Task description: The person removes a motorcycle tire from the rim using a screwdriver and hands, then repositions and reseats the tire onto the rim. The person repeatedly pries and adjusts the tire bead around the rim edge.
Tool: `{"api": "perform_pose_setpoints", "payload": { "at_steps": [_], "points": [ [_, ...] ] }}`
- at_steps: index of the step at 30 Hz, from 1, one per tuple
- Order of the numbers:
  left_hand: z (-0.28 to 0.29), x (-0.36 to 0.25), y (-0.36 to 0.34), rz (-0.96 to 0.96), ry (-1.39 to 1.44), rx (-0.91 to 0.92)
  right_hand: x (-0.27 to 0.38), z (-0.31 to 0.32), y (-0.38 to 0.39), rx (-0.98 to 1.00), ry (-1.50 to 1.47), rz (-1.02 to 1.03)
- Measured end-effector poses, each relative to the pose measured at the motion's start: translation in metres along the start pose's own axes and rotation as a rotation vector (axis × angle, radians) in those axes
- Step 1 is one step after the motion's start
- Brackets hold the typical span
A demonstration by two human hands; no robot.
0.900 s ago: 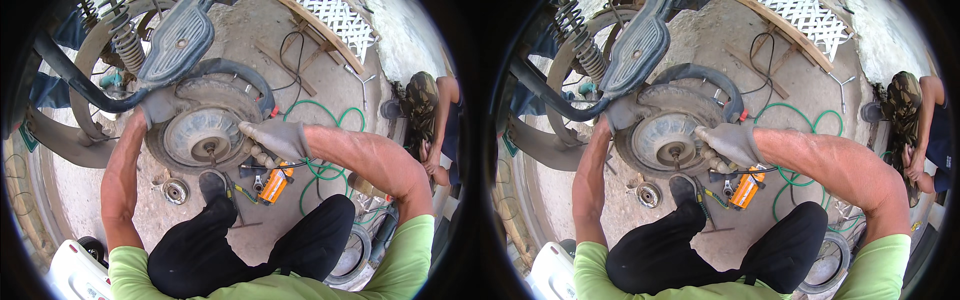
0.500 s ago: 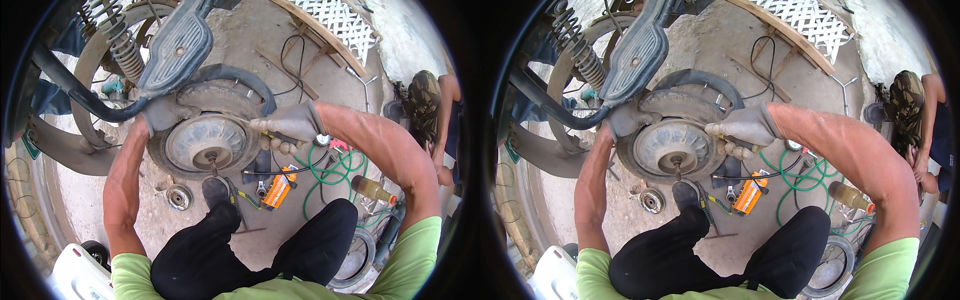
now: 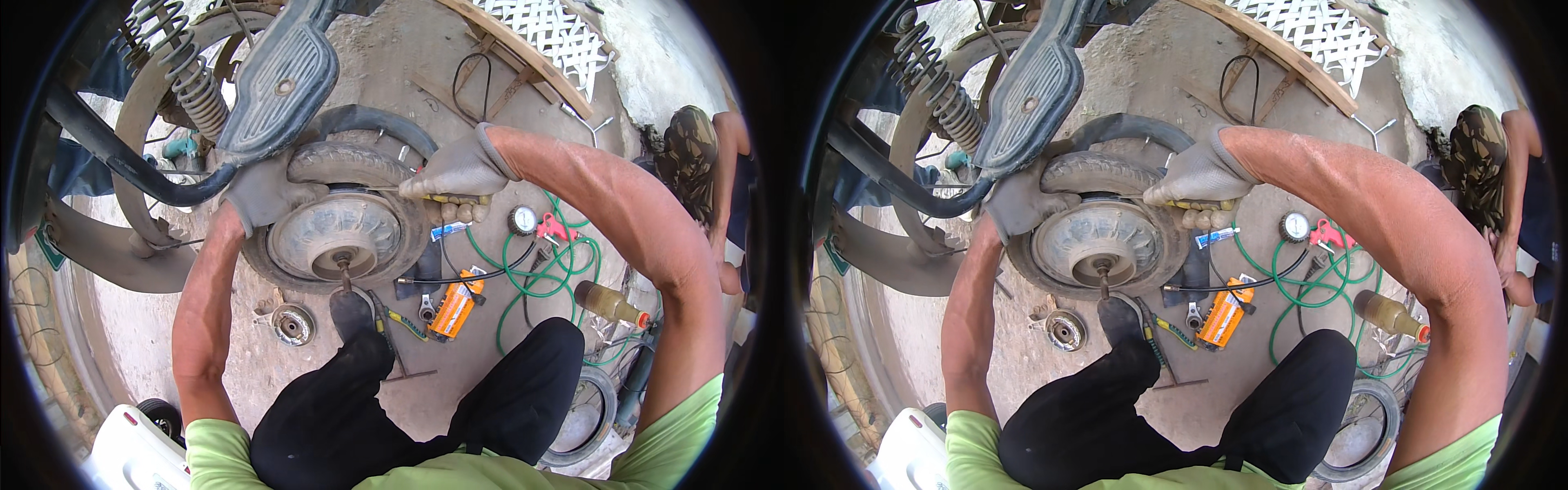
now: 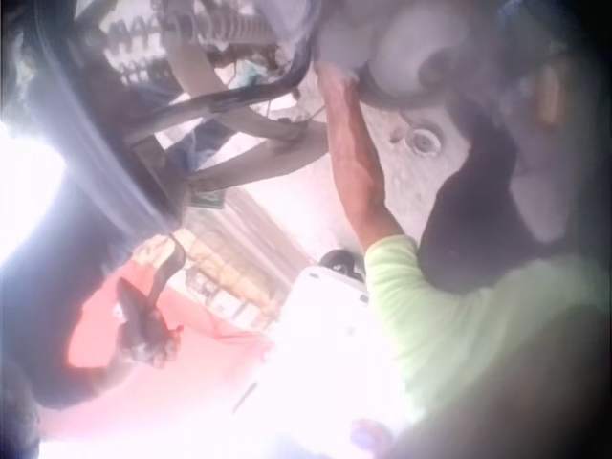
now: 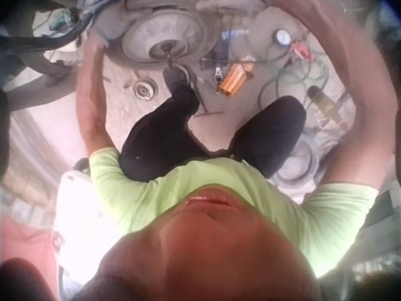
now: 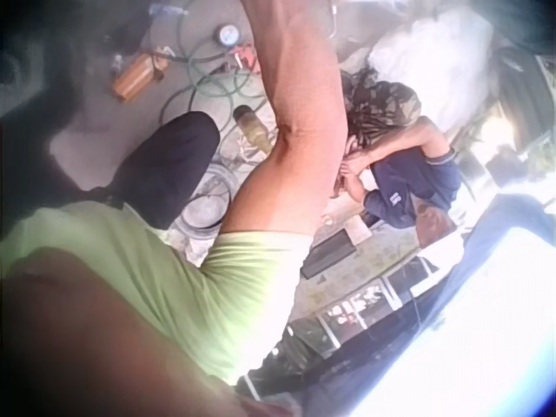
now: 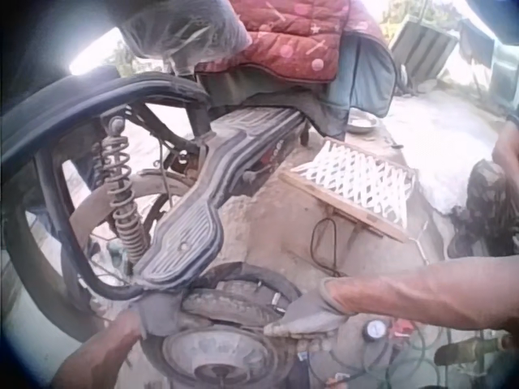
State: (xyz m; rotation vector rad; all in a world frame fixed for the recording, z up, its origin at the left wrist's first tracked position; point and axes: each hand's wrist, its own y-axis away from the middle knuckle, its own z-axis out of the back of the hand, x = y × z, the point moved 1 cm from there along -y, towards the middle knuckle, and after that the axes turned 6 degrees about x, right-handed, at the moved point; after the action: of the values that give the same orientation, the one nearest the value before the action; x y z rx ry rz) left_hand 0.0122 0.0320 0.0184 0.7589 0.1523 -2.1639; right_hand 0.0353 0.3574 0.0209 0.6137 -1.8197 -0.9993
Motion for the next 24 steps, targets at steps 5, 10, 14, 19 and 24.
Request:
{"api": "perform_pose_setpoints", "payload": {
  "at_steps": [5, 10, 14, 19, 24],
  "points": [
    [-0.005, -0.043, -0.045, 0.002, -0.156, 0.266, 0.015, -0.022, 0.011, -0.096, -0.024, 0.038],
    [-0.008, -0.053, -0.068, 0.109, -0.303, 0.394, 0.015, -0.028, 0.014, -0.18, -0.009, 0.019],
    [-0.015, -0.046, -0.073, 0.126, -0.294, 0.373, -0.017, -0.035, -0.013, -0.193, -0.116, 0.1],
    [-0.019, -0.044, -0.076, 0.214, -0.346, 0.373, -0.071, -0.081, 0.014, -0.225, -0.26, 0.044],
    [-0.023, -0.036, -0.08, 0.211, -0.426, 0.38, -0.138, -0.13, 0.032, -0.252, -0.333, 0.012]
  ]
}}
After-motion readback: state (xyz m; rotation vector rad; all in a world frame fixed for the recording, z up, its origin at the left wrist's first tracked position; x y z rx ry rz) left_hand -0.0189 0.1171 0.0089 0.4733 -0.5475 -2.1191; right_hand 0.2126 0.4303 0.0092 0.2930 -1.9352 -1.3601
